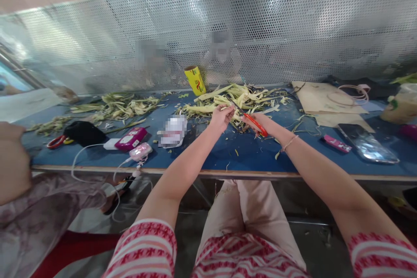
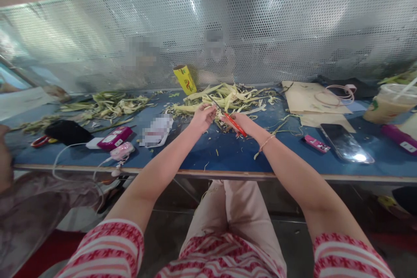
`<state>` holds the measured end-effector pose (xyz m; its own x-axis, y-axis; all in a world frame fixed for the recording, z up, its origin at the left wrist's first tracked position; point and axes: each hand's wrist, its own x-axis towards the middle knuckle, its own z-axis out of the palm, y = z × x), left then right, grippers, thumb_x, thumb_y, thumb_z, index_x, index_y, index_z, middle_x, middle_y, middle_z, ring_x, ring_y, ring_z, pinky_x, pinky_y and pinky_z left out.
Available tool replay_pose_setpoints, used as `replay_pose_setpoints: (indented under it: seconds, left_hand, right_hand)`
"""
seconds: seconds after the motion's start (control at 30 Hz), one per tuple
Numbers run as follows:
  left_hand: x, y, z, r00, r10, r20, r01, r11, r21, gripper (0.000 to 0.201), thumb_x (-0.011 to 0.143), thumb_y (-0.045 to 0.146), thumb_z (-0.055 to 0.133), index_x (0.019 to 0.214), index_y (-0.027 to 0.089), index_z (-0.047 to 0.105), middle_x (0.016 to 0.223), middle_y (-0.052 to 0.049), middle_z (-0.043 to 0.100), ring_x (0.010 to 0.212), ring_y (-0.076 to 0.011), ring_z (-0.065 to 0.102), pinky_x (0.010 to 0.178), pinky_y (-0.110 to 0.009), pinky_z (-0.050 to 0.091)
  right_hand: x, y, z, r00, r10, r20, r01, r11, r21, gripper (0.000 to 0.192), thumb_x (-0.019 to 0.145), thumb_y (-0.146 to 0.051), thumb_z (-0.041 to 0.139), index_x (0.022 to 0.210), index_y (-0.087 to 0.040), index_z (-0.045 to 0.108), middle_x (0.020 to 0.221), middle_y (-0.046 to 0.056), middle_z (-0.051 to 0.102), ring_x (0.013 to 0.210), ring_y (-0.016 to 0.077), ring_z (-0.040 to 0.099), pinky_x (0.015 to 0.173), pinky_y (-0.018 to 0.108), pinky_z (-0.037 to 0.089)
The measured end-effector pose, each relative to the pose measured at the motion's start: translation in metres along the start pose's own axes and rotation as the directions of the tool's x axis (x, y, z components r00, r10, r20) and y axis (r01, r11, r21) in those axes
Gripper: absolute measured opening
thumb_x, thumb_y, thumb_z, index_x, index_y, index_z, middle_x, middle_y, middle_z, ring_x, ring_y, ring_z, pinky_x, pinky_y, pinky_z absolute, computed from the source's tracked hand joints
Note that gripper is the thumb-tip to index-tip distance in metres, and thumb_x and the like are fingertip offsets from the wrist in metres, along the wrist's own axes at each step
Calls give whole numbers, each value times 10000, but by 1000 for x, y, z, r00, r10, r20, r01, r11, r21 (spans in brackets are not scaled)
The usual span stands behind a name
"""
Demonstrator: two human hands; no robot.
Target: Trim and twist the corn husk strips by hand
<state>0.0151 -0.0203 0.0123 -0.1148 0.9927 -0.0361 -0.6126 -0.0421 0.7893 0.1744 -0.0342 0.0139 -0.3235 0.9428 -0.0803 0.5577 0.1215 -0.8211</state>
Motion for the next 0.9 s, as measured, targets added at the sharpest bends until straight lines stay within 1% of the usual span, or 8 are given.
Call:
replay_pose_setpoints:
  seconds: [0.13, 0.23, 0.33, 0.4, 0.47, 0.6, 0.77, 0.9]
  left_hand:
    - [0, 1, 0, 1000, 1, 5, -1, 1000, 1, 338, 673, -16, 709, 738, 182, 443, 573, 50, 644, 526, -56, 623, 607, -164, 478]
    - [0, 0, -1, 1000, 8, 12, -8, 1000, -9, 347, 666, -19, 711, 739, 183, 439, 570, 52, 642, 523, -54, 621, 599, -159, 473]
    - [1, -1, -1, 999, -4, 41, 4, 1000, -1, 336, 669, -21, 703, 743, 182, 444, 557, 55, 631, 522, -55, 615, 599, -160, 470]
    - [1, -2, -1, 997, -13, 71, 12, 1000, 11, 320, 682, -20, 687, 751, 182, 450, 555, 55, 627, 526, -58, 614, 601, -167, 471]
    - [1, -3, -1, 997, -12, 82, 10, 1000, 22, 316, 687, -18, 681, 750, 186, 448, 559, 56, 624, 535, -61, 615, 605, -172, 471]
    - [1, -3, -2, 996, 0, 90, -4, 999, 42, 323, 688, -10, 686, 727, 189, 435, 555, 58, 611, 543, -62, 610, 606, -173, 466]
    - [0, -1, -2, 994, 1, 110, -5, 999, 38, 305, 700, -10, 675, 738, 187, 445, 553, 55, 610, 529, -58, 598, 594, -171, 461]
    - [-1, 1, -1, 995, 1, 103, -5, 999, 44, 309, 680, -3, 698, 737, 184, 458, 565, 60, 614, 545, -56, 606, 613, -172, 471]
  right_hand:
    - [4, 6, -2, 1000, 3, -30, -4, 1000, -7, 554, 678, -737, 635, 720, -200, 507, 374, -74, 400, 304, 97, 410, 347, 244, 437]
    - [5, 11, -3, 999, -25, 30, 24, 999, 47, 569, 711, -768, 565, 694, -209, 464, 393, -79, 382, 303, 78, 376, 327, 228, 410]
    - [5, 17, -2, 989, -102, 106, 86, 986, 144, 551, 731, -761, 550, 739, -218, 452, 450, -95, 367, 326, 56, 352, 321, 197, 387]
    - [6, 18, -2, 986, -100, 135, 70, 975, 210, 537, 737, -753, 551, 793, -224, 471, 487, -99, 370, 345, 55, 363, 341, 198, 415]
    - [6, 18, -2, 987, -64, 147, 27, 970, 240, 532, 750, -748, 540, 807, -221, 486, 498, -96, 385, 357, 62, 388, 366, 215, 451]
    - [3, 7, -1, 995, -10, 102, -13, 975, 224, 505, 801, -699, 526, 752, -197, 489, 479, -74, 432, 356, 73, 438, 380, 216, 459]
    - [-8, -9, -1, 999, 41, 22, -44, 979, 197, 466, 866, -600, 527, 693, -169, 494, 445, -66, 439, 308, 61, 411, 341, 205, 409]
    - [-10, -12, -4, 999, 40, -28, -35, 989, 142, 497, 827, -620, 570, 644, -164, 494, 425, -59, 431, 292, 52, 397, 315, 187, 350]
